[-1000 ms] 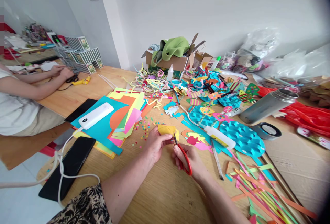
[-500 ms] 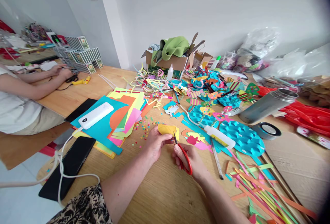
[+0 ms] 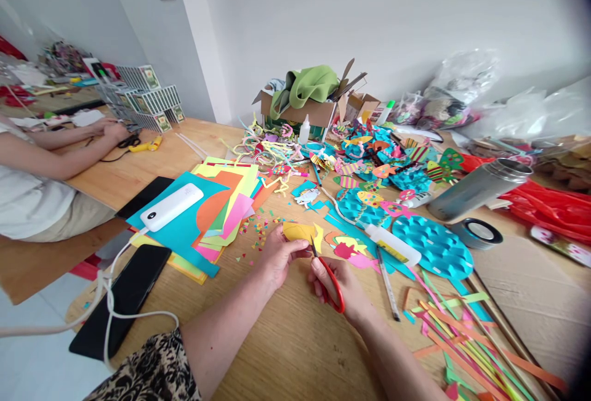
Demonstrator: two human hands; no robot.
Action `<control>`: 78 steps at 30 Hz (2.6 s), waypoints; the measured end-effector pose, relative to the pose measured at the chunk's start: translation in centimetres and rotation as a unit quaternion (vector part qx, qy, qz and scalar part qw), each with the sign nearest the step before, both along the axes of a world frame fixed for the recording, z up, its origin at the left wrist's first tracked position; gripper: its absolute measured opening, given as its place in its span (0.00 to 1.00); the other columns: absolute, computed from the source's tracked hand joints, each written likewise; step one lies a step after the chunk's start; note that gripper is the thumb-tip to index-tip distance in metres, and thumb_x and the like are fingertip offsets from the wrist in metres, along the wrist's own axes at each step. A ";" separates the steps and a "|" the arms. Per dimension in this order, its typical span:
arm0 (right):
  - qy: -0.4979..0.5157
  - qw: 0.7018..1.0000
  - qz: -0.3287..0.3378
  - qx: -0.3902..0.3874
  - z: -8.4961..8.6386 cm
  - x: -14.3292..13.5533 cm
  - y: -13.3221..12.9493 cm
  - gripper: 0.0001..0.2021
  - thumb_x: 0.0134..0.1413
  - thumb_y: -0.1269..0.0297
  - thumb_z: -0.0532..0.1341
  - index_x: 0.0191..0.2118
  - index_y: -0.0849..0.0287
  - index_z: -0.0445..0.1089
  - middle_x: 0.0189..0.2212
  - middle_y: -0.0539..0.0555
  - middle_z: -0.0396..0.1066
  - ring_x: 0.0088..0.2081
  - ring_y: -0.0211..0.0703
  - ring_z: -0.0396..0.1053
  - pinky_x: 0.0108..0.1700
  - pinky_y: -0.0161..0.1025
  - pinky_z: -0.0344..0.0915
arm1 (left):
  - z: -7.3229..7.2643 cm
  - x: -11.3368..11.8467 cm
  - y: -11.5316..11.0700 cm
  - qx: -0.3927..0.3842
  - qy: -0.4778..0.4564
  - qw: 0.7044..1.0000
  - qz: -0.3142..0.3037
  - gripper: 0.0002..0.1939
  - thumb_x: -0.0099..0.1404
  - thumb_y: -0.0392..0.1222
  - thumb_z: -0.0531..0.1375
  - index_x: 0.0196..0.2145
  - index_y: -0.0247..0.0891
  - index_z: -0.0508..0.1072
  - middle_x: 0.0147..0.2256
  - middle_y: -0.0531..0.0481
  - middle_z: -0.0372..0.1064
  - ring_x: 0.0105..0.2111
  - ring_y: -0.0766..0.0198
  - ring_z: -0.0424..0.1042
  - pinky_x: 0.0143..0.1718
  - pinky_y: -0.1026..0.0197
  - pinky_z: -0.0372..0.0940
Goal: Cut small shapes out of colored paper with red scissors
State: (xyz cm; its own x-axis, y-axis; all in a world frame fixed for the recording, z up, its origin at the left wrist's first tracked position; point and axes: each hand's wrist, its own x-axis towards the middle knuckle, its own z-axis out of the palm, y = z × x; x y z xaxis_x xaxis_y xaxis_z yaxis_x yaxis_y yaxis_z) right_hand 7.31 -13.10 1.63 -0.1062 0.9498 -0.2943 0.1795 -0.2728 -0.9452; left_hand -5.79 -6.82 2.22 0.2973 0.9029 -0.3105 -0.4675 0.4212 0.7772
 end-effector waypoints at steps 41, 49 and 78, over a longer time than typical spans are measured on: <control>-0.009 1.000 -0.003 0.001 0.4 -0.1 0.0 0.29 0.47 0.33 0.58 0.20 0.58 0.59 0.11 0.47 0.60 0.12 0.32 0.55 0.16 0.31 0.48 | 0.1 -0.1 0.1 -0.008 -0.013 1.000 -0.006 0.21 0.42 0.31 0.70 0.36 0.35 0.70 0.32 0.49 0.75 0.28 0.64 0.74 0.30 0.62 0.68; -0.005 1.000 -0.010 -0.006 0.3 -0.1 0.0 0.28 0.47 0.35 0.60 0.21 0.58 0.60 0.11 0.46 0.60 0.12 0.32 0.55 0.16 0.31 0.48 | 0.0 -0.2 0.1 -0.007 -0.016 1.000 -0.011 0.21 0.42 0.33 0.71 0.35 0.35 0.70 0.30 0.50 0.74 0.27 0.65 0.73 0.30 0.62 0.67; -0.011 1.000 0.000 0.004 -0.1 0.0 0.0 0.27 0.49 0.36 0.59 0.21 0.58 0.61 0.11 0.47 0.61 0.13 0.33 0.56 0.17 0.31 0.48 | 0.0 -0.2 0.2 -0.008 -0.002 1.000 -0.009 0.21 0.42 0.32 0.70 0.35 0.35 0.70 0.30 0.50 0.74 0.27 0.64 0.73 0.29 0.62 0.67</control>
State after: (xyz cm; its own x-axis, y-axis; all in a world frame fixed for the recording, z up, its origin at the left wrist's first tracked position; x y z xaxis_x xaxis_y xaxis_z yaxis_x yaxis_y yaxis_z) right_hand 7.33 -13.06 1.49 -0.1004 0.9523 -0.2881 0.1996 -0.2644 -0.9435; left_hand -5.94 -6.67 2.17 0.3155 0.8919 -0.3239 -0.4621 0.4425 0.7685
